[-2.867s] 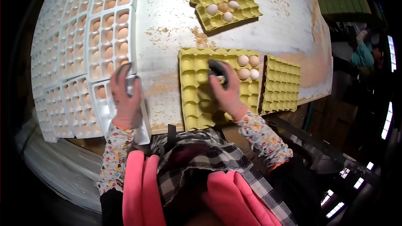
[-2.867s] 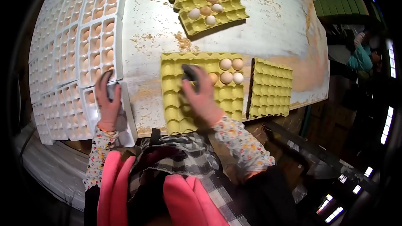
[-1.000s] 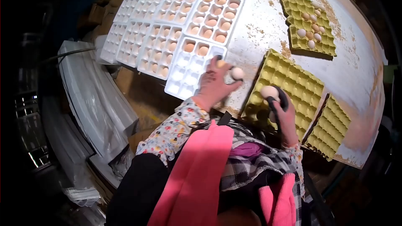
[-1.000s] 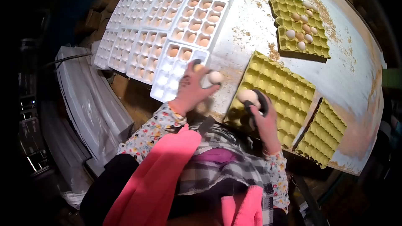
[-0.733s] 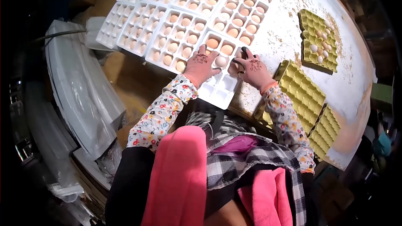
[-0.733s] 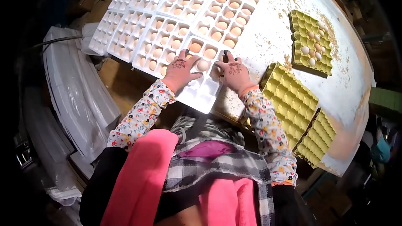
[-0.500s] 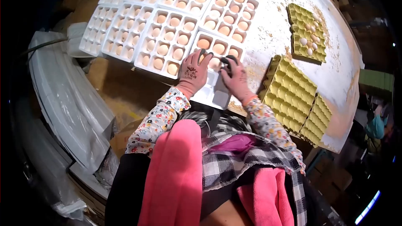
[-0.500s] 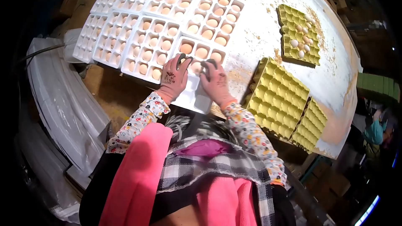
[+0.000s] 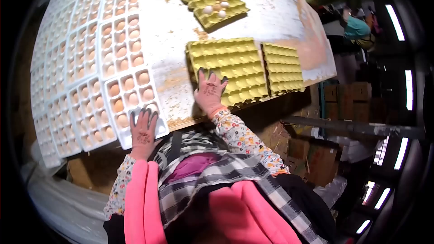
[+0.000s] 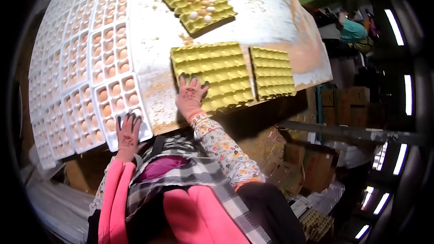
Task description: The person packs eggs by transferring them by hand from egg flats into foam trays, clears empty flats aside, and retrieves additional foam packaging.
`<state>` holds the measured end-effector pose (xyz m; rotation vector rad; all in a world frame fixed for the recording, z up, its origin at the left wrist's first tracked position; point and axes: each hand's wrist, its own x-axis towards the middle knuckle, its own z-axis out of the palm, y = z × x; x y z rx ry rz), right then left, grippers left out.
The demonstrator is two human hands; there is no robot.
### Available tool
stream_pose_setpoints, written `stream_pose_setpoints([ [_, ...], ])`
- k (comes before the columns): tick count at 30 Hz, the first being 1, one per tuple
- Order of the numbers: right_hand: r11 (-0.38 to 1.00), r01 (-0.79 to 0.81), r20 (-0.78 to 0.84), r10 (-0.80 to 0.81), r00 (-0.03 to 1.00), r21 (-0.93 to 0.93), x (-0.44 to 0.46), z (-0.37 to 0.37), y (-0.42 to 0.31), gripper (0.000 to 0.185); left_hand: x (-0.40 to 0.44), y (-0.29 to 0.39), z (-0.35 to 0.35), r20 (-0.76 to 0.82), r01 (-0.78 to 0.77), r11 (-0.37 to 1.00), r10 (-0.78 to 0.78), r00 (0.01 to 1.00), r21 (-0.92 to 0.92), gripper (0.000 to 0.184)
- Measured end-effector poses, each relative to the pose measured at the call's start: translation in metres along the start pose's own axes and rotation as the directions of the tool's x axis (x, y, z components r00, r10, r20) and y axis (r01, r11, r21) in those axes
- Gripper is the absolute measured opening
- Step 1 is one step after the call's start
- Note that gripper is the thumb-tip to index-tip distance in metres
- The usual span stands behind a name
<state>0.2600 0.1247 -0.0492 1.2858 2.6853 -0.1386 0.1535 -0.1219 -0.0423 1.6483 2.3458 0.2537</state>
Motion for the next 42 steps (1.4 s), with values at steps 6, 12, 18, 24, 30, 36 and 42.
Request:
stream_pose_setpoints([
  [6, 0.957, 0.265, -0.398, -0.201, 0.895, 0.114, -0.048, -0.093, 0.11, 0.06, 0.024, 0.048, -0.027, -0.169, -0.017, 0.984, -0.013, 0.986, -0.18, 0.081],
  [12, 0.991, -0.133, -0.289, 0.132, 0.948, 0.016, 0.036, -0.038, 0.316, 0.066, 0.097, 0.146, -0.004, -0.19, -0.168, 0.94, 0.114, 0.975, -0.298, 0.06],
  [18, 0.845, 0.39, -0.083, -0.388, 0.918, 0.367, 0.0, -0.019, 0.307, 0.067, 0.186, 0.265, 0.05, -0.078, -0.261, 0.959, 0.253, 0.964, -0.114, 0.051],
  [24, 0.728, 0.497, -0.073, -0.529, 0.845, 0.472, -0.012, 0.025, 0.308, 0.049, 0.207, 0.276, 0.071, 0.079, 0.059, 0.941, -0.034, 0.996, -0.332, 0.032],
  [30, 0.264, 0.288, -0.238, -0.206, 0.949, 0.92, 0.009, 0.013, 0.328, 0.021, 0.226, 0.241, 0.069, 0.329, 0.421, 0.147, -0.421, 0.846, -0.895, 0.032],
  [36, 0.734, 0.622, -0.175, -0.598, 0.782, 0.274, 0.02, 0.018, 0.28, 0.06, 0.256, 0.287, 0.073, 0.094, 0.095, 0.985, -0.109, 0.99, 0.147, 0.026],
  [42, 0.824, 0.439, -0.07, -0.445, 0.893, 0.358, 0.035, 0.021, 0.28, 0.046, 0.21, 0.261, 0.031, 0.203, 0.363, 0.693, -0.305, 0.93, -0.623, 0.041],
])
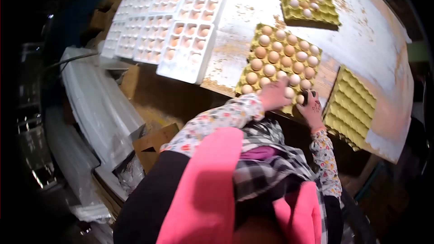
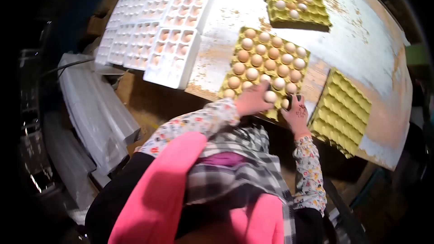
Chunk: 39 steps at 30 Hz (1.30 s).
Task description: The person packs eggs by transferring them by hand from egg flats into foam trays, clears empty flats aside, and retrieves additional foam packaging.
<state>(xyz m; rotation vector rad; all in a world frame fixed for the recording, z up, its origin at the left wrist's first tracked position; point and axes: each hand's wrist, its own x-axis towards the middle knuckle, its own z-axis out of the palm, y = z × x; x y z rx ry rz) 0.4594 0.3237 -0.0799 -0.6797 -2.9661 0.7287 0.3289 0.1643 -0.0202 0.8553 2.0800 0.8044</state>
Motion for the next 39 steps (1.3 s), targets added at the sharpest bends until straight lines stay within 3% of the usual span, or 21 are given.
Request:
stream_pose_setpoints([
  [1, 0.998, 0.006, -0.06, -0.003, 0.998, 0.057, -0.006, -0.004, 0.012, 0.041, -0.01, -0.012, -0.004, -0.05, 0.016, 0.966, -0.03, 0.998, -0.257, 0.042],
  [2, 0.881, -0.094, -0.016, 0.114, 0.993, 0.463, -0.008, -0.007, 0.014, 0.032, -0.019, -0.028, -0.007, -0.104, -0.074, 0.864, 0.025, 0.994, -0.499, 0.044],
  [3, 0.539, -0.336, 0.16, 0.346, 0.924, 0.773, -0.01, -0.02, -0.007, 0.031, -0.033, -0.048, -0.018, -0.182, -0.158, 0.707, 0.042, 0.982, -0.69, 0.046],
  [5, 0.146, -0.474, 0.393, 0.381, 0.837, 0.868, -0.012, -0.044, -0.062, 0.032, -0.076, -0.077, -0.06, -0.086, -0.005, 0.557, -0.119, 0.989, -0.83, 0.044],
  [7, 0.247, -0.394, 0.359, 0.175, 0.917, 0.885, -0.006, -0.028, -0.098, 0.033, -0.119, -0.106, -0.092, -0.419, -0.123, 0.707, -0.262, 0.869, -0.696, 0.04],
  [8, 0.281, -0.352, 0.345, 0.077, 0.936, 0.893, -0.001, -0.02, -0.121, 0.034, -0.138, -0.128, -0.111, -0.545, -0.044, 0.823, -0.333, 0.769, -0.566, 0.041],
  [9, 0.084, -0.514, 0.506, 0.102, 0.857, 0.854, 0.01, -0.011, -0.16, 0.036, -0.15, -0.14, -0.128, -0.601, 0.036, 0.859, -0.387, 0.7, -0.511, 0.041],
  [11, 0.352, -0.273, 0.337, -0.134, 0.932, 0.895, 0.032, 0.031, -0.213, 0.039, -0.17, -0.157, -0.163, -0.631, 0.187, 0.841, -0.511, 0.584, -0.508, 0.044],
  [12, 0.448, -0.138, 0.269, -0.245, 0.932, 0.884, 0.041, 0.05, -0.241, 0.041, -0.168, -0.202, -0.163, -0.721, 0.246, 0.94, -0.34, 0.603, -0.237, 0.046],
  [13, 0.529, -0.039, 0.246, -0.326, 0.913, 0.848, 0.047, 0.062, -0.273, 0.042, -0.167, -0.206, -0.17, -0.739, 0.34, 0.934, -0.154, 0.655, 0.107, 0.046],
  [15, 0.822, 0.322, 0.125, -0.423, 0.897, 0.47, 0.06, 0.1, -0.314, 0.044, -0.164, -0.205, -0.184, -0.583, 0.475, 0.84, -0.253, 0.772, 0.264, 0.046],
  [16, 0.863, 0.383, 0.14, -0.446, 0.884, 0.331, 0.065, 0.106, -0.329, 0.038, -0.162, -0.209, -0.19, -0.563, 0.464, 0.863, -0.286, 0.776, 0.201, 0.045],
  [17, 0.87, 0.382, 0.145, -0.441, 0.886, 0.311, 0.071, 0.111, -0.339, 0.038, -0.161, -0.214, -0.194, -0.602, 0.409, 0.905, -0.262, 0.754, 0.119, 0.043],
  [19, 0.869, 0.133, 0.206, -0.258, 0.944, 0.477, 0.087, 0.121, -0.355, 0.032, -0.159, -0.236, -0.198, -0.804, 0.179, 0.977, -0.016, 0.594, 0.113, 0.04],
  [21, 0.854, 0.144, 0.012, -0.173, 0.985, 0.499, 0.099, 0.136, -0.375, 0.026, -0.154, -0.26, -0.201, -0.847, 0.124, 0.963, 0.143, 0.513, 0.238, 0.041],
  [24, 0.755, 0.293, -0.177, -0.234, 0.956, 0.586, 0.123, 0.163, -0.403, 0.025, -0.15, -0.287, -0.202, -0.713, 0.153, 0.896, 0.219, 0.666, 0.418, 0.046],
  [27, 0.747, 0.334, -0.277, -0.206, 0.938, 0.575, 0.118, 0.164, -0.404, 0.028, -0.164, -0.274, -0.206, -0.678, 0.029, 0.909, 0.289, 0.676, 0.416, 0.055],
  [29, 0.775, 0.318, -0.327, -0.153, 0.933, 0.546, 0.106, 0.146, -0.384, 0.028, -0.175, -0.273, -0.194, -0.505, -0.091, 0.849, 0.392, 0.769, 0.521, 0.078],
  [31, 0.807, 0.159, -0.283, 0.01, 0.959, 0.568, 0.087, 0.126, -0.355, 0.028, -0.17, -0.264, -0.193, -0.207, -0.182, 0.775, 0.374, 0.904, 0.606, 0.082],
  [37, 0.886, -0.042, -0.319, 0.21, 0.924, 0.462, 0.07, 0.059, -0.237, 0.029, -0.149, -0.27, -0.208, -0.235, -0.105, 0.725, 0.351, 0.906, 0.681, 0.093],
  [39, 0.778, -0.062, -0.337, 0.341, 0.878, 0.626, 0.093, 0.033, -0.2, 0.03, -0.144, -0.281, -0.203, -0.253, -0.114, 0.678, 0.418, 0.873, 0.726, 0.09],
])
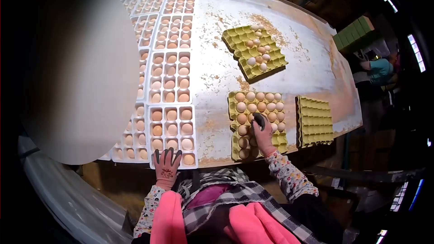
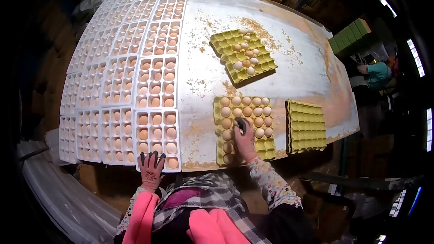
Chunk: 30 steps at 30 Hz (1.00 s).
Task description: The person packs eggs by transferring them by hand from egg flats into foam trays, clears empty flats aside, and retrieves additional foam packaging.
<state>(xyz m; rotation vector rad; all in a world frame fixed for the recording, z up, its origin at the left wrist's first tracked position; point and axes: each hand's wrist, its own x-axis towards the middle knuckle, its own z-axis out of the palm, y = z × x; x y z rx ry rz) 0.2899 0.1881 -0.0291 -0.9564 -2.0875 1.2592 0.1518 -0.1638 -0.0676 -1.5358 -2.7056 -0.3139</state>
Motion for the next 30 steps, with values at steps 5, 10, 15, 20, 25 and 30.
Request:
stream_pose_setpoints([
  [5, 0.964, -0.094, -0.241, 0.156, 0.958, 0.25, 0.158, -0.022, 0.084, 0.028, 0.004, -0.002, 0.002, 0.135, 0.05, 0.998, -0.056, 0.989, 0.05, 0.078],
  [10, 0.688, -0.483, 0.097, 0.519, 0.849, 0.542, 0.251, -0.024, 0.097, 0.015, 0.043, 0.056, -0.05, 0.314, 0.196, 0.981, -0.19, 0.93, 0.011, 0.086],
  [15, 0.798, -0.389, 0.113, 0.382, 0.917, 0.46, 0.3, -0.016, 0.162, 0.018, 0.122, 0.137, -0.029, 0.241, 0.208, 0.95, -0.15, 0.959, -0.235, 0.068],
  [20, 0.989, 0.113, -0.074, -0.121, 0.99, -0.099, 0.291, -0.023, 0.199, 0.026, 0.213, 0.124, 0.001, 0.113, 0.231, 0.973, -0.228, 0.967, -0.011, 0.067],
  [25, 0.985, 0.17, -0.017, -0.17, 0.985, 0.008, 0.298, -0.025, 0.184, 0.022, 0.224, 0.044, 0.014, 0.123, 0.499, 0.854, -0.517, 0.847, 0.151, 0.06],
  [30, 0.972, 0.233, 0.029, -0.233, 0.972, -0.007, 0.279, -0.032, 0.16, 0.018, 0.217, 0.038, 0.026, 0.096, 0.532, 0.846, -0.532, 0.841, 0.027, 0.056],
])
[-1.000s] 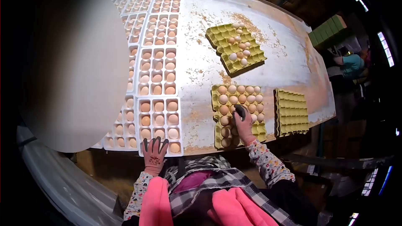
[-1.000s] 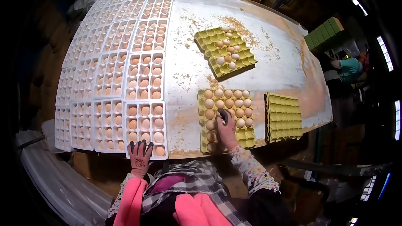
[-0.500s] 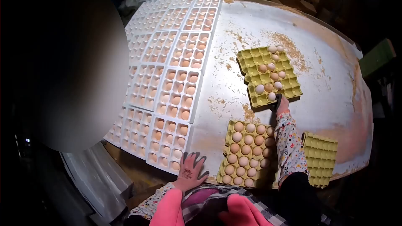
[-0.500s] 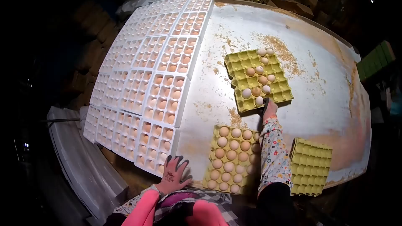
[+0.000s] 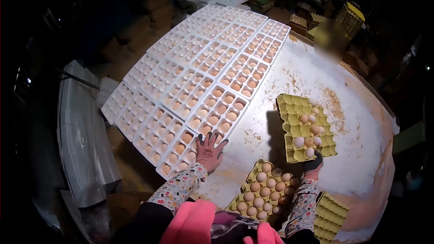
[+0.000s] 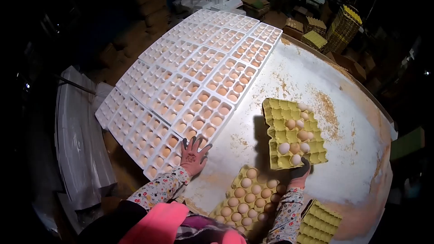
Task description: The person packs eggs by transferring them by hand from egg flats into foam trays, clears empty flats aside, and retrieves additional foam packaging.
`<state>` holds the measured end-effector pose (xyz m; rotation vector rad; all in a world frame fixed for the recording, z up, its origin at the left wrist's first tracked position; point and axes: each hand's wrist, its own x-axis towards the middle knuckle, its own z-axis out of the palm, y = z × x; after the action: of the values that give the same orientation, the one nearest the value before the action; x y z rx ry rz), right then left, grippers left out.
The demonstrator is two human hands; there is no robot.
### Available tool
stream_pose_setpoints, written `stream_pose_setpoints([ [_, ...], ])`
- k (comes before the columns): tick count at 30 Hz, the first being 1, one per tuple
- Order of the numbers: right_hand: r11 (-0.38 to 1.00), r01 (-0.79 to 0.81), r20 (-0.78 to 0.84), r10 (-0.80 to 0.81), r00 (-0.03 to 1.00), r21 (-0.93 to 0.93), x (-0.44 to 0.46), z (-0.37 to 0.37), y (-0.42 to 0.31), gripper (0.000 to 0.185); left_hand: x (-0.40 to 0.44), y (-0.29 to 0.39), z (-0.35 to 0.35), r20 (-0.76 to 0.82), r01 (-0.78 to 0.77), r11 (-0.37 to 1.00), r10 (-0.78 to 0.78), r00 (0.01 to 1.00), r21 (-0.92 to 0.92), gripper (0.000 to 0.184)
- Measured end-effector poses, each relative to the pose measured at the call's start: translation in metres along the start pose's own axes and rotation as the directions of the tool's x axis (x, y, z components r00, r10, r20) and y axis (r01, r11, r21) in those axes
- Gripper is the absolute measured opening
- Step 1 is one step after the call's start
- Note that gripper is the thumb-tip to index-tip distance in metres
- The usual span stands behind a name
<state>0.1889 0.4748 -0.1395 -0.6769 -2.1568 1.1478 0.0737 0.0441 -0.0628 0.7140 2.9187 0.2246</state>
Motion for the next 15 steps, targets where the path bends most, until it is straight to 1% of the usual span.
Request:
stream_pose_setpoints([
  [1, 0.984, -0.123, 0.091, 0.112, 0.99, 0.131, -0.008, 0.003, -0.027, 0.016, 0.0, -0.001, 0.003, -0.046, -0.004, 1.0, 0.003, 0.999, -0.006, 0.056],
  [2, 0.97, -0.167, 0.112, 0.149, 0.983, 0.179, -0.018, 0.008, -0.06, 0.017, -0.003, -0.005, 0.004, -0.087, -0.013, 1.0, 0.012, 0.996, -0.008, 0.056],
  [4, 0.964, -0.181, 0.159, 0.151, 0.976, 0.193, -0.034, 0.031, -0.125, 0.019, -0.004, -0.008, 0.007, -0.093, -0.047, 0.999, 0.044, 0.995, -0.028, 0.054],
  [6, 0.978, -0.124, 0.202, 0.089, 0.975, 0.167, -0.049, 0.073, -0.18, 0.023, -0.002, -0.01, 0.005, 0.036, -0.021, 0.999, 0.02, 0.999, 0.026, 0.055],
  [7, 0.984, 0.019, 0.166, -0.05, 0.985, 0.179, -0.053, 0.109, -0.167, 0.021, -0.003, -0.009, 0.003, -0.074, -0.058, 0.998, 0.059, 0.995, 0.016, 0.054],
  [8, 0.981, 0.118, 0.232, -0.152, 0.961, 0.155, -0.055, 0.138, -0.184, 0.022, -0.007, -0.01, 0.003, -0.177, -0.09, 0.996, 0.09, 0.98, 0.007, 0.055],
  [9, 0.979, 0.17, 0.196, -0.19, 0.962, 0.115, -0.063, 0.17, -0.214, 0.023, -0.007, -0.016, 0.009, -0.172, -0.199, 0.957, 0.163, 0.972, -0.214, 0.056],
  [10, 0.978, 0.121, 0.307, -0.17, 0.936, 0.172, -0.066, 0.205, -0.233, 0.026, -0.009, -0.026, 0.018, -0.166, -0.287, 0.862, 0.238, 0.957, -0.418, 0.056],
  [11, 0.985, 0.129, 0.305, -0.159, 0.939, 0.116, -0.075, 0.248, -0.233, 0.033, -0.019, -0.035, 0.033, -0.153, -0.334, 0.778, 0.299, 0.942, -0.532, 0.059],
  [12, 0.924, 0.306, 0.204, -0.353, 0.913, 0.231, -0.086, 0.274, -0.259, 0.037, -0.036, -0.04, 0.049, -0.12, -0.314, 0.844, 0.291, 0.949, -0.435, 0.063],
  [13, 0.936, 0.271, 0.233, -0.322, 0.918, 0.225, -0.101, 0.295, -0.282, 0.037, -0.057, -0.046, 0.066, -0.071, -0.301, 0.888, 0.295, 0.953, -0.348, 0.067],
  [14, 0.891, 0.36, 0.073, -0.393, 0.917, 0.277, -0.116, 0.33, -0.279, 0.02, -0.08, -0.051, 0.078, -0.029, -0.313, 0.898, 0.321, 0.947, -0.31, 0.071],
  [15, 0.915, 0.283, 0.107, -0.324, 0.94, 0.287, -0.123, 0.345, -0.294, 0.024, -0.102, -0.052, 0.069, 0.013, -0.342, 0.873, 0.369, 0.929, -0.347, 0.07],
])
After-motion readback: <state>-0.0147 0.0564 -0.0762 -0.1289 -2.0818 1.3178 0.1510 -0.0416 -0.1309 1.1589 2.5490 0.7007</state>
